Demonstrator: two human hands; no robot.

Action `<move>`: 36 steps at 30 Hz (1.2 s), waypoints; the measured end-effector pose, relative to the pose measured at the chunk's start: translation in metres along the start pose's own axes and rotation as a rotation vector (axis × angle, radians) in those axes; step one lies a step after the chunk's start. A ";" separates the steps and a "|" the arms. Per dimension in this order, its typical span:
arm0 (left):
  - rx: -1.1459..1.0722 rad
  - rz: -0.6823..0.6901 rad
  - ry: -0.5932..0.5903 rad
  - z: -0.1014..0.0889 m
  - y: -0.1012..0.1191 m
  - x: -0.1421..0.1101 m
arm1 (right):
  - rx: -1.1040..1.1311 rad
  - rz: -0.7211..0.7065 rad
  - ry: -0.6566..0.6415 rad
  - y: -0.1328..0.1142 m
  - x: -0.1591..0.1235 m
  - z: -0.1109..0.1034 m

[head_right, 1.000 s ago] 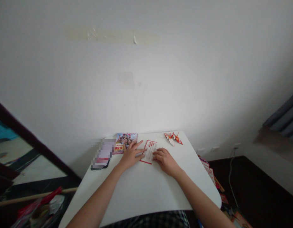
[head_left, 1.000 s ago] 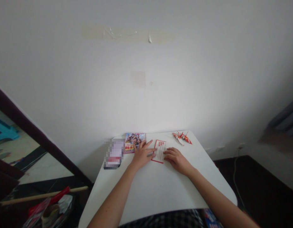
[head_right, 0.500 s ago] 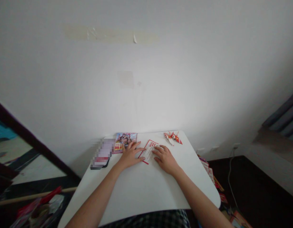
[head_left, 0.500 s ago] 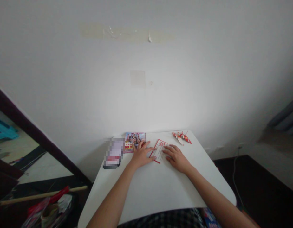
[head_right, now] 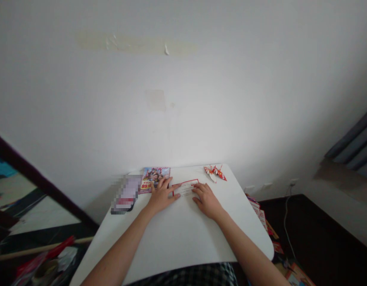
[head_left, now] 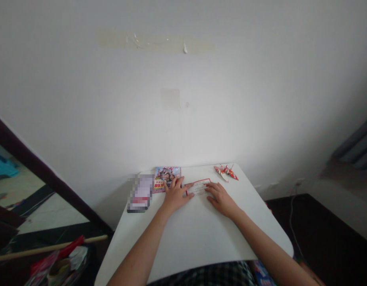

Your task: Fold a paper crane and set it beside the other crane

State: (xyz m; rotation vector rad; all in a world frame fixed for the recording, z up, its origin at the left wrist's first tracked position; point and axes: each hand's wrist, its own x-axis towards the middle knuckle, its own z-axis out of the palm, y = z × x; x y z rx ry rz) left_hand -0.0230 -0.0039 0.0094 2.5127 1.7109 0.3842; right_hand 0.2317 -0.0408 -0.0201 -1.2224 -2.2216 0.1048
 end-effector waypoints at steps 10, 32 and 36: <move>0.015 -0.038 -0.032 0.000 0.000 0.002 | 0.075 0.098 0.038 0.008 0.002 0.002; 0.000 -0.017 -0.055 0.001 0.000 0.001 | -0.050 -0.097 -0.007 0.015 0.013 -0.015; 0.006 -0.028 -0.032 0.002 0.001 0.000 | -0.121 -0.139 -0.046 0.006 0.015 -0.022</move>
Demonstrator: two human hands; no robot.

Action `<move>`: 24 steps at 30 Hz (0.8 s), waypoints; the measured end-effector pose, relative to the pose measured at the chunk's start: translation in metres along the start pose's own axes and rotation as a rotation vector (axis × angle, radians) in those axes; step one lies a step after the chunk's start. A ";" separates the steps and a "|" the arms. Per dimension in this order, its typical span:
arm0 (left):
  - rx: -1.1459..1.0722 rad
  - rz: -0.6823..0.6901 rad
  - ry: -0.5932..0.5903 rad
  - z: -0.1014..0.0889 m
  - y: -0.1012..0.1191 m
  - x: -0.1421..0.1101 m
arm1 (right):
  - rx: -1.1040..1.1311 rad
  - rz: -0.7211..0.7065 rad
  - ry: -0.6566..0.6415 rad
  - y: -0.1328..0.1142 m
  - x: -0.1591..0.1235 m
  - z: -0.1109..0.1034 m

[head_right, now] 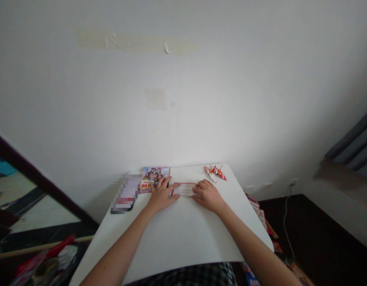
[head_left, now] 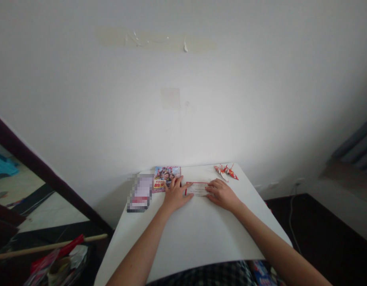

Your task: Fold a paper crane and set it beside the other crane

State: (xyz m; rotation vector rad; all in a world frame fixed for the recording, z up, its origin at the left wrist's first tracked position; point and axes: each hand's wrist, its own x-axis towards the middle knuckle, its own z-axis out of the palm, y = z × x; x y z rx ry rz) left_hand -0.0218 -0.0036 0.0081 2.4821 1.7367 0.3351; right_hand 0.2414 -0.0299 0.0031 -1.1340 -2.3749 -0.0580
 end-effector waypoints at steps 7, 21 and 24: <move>-0.003 -0.034 0.002 -0.001 0.003 -0.001 | -0.017 -0.050 0.002 0.000 0.003 -0.001; -0.025 -0.071 0.047 0.002 0.011 -0.002 | 0.196 0.072 0.036 0.026 0.004 0.002; -0.040 -0.090 0.042 0.002 0.015 -0.003 | 0.219 0.128 0.042 0.025 0.006 0.004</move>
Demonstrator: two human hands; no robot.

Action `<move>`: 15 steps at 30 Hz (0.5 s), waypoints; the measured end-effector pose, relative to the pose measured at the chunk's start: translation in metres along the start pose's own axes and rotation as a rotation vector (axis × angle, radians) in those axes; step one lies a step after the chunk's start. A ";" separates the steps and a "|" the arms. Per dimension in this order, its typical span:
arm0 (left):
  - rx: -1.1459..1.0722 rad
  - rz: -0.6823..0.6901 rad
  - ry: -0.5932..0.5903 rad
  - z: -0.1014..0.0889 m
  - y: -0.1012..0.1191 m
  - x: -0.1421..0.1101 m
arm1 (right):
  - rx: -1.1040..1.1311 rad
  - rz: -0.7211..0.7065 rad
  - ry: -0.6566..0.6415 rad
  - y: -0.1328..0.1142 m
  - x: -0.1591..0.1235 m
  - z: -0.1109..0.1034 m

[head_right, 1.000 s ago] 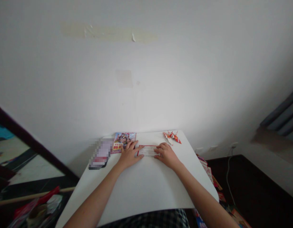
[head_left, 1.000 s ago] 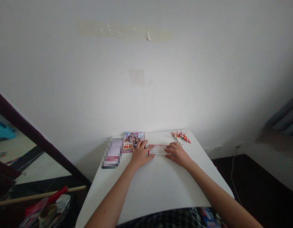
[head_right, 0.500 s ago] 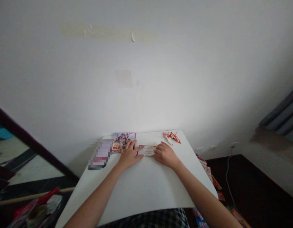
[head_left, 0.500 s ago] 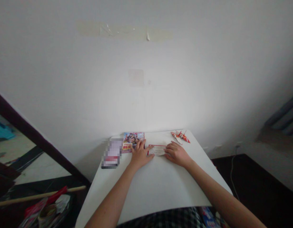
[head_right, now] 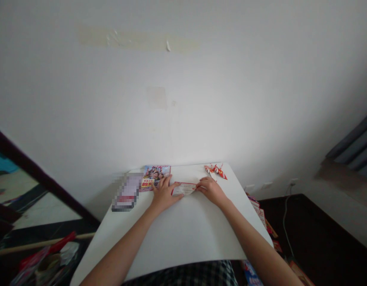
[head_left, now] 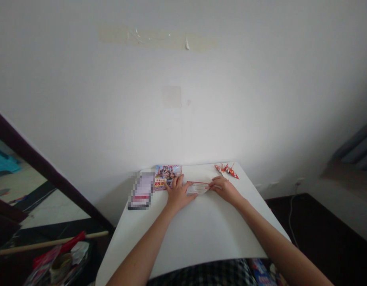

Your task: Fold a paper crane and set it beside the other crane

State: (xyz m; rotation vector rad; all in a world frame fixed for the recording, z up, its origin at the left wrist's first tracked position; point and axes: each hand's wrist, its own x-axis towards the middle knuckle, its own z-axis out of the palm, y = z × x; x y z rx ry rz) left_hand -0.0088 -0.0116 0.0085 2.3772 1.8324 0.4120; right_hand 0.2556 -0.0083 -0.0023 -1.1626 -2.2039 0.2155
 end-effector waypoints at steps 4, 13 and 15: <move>0.000 -0.011 -0.028 -0.002 0.004 -0.002 | 0.036 0.066 0.045 -0.001 0.005 0.005; 0.058 -0.049 -0.010 -0.001 0.014 -0.006 | -0.027 0.233 0.019 -0.010 0.020 0.013; 0.058 -0.045 -0.003 0.000 0.015 -0.006 | -0.044 0.252 0.018 -0.010 0.022 0.016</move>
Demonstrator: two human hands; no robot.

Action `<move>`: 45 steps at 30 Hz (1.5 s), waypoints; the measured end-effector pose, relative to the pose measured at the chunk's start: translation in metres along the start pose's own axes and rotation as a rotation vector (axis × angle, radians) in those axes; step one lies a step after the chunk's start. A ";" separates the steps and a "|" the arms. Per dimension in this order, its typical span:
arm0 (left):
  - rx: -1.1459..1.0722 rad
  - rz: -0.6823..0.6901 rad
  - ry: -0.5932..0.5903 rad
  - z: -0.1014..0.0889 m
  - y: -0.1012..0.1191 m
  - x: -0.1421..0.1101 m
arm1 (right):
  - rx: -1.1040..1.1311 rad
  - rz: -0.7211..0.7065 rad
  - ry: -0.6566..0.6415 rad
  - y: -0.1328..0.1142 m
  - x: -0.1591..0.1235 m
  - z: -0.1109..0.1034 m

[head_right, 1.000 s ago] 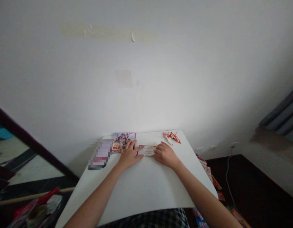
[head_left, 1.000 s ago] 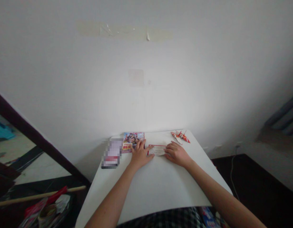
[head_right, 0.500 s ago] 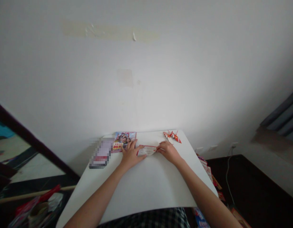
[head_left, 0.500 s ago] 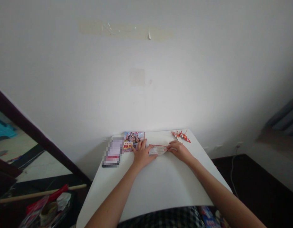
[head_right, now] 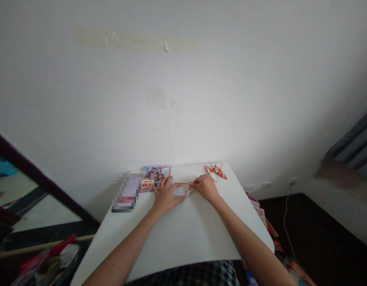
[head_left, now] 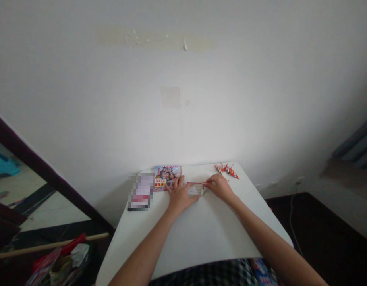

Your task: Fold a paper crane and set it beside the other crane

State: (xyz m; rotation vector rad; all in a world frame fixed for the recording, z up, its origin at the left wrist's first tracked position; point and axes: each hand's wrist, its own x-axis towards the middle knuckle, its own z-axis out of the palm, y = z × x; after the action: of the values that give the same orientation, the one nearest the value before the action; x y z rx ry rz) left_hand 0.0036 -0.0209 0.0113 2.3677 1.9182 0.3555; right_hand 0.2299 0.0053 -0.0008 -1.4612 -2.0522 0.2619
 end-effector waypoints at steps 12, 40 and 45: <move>0.002 -0.004 -0.010 0.001 0.002 0.000 | -0.087 0.073 0.080 -0.006 -0.004 0.016; -0.030 -0.067 -0.023 0.000 0.007 0.000 | -0.200 0.144 0.095 -0.023 -0.007 0.011; -0.025 -0.073 -0.023 -0.001 0.007 -0.001 | -0.256 0.126 0.101 -0.025 -0.004 0.010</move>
State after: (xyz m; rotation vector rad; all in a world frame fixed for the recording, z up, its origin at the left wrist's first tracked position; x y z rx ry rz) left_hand 0.0101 -0.0234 0.0137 2.2697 1.9718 0.3430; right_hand 0.2052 -0.0062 0.0015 -1.7239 -1.9706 -0.0267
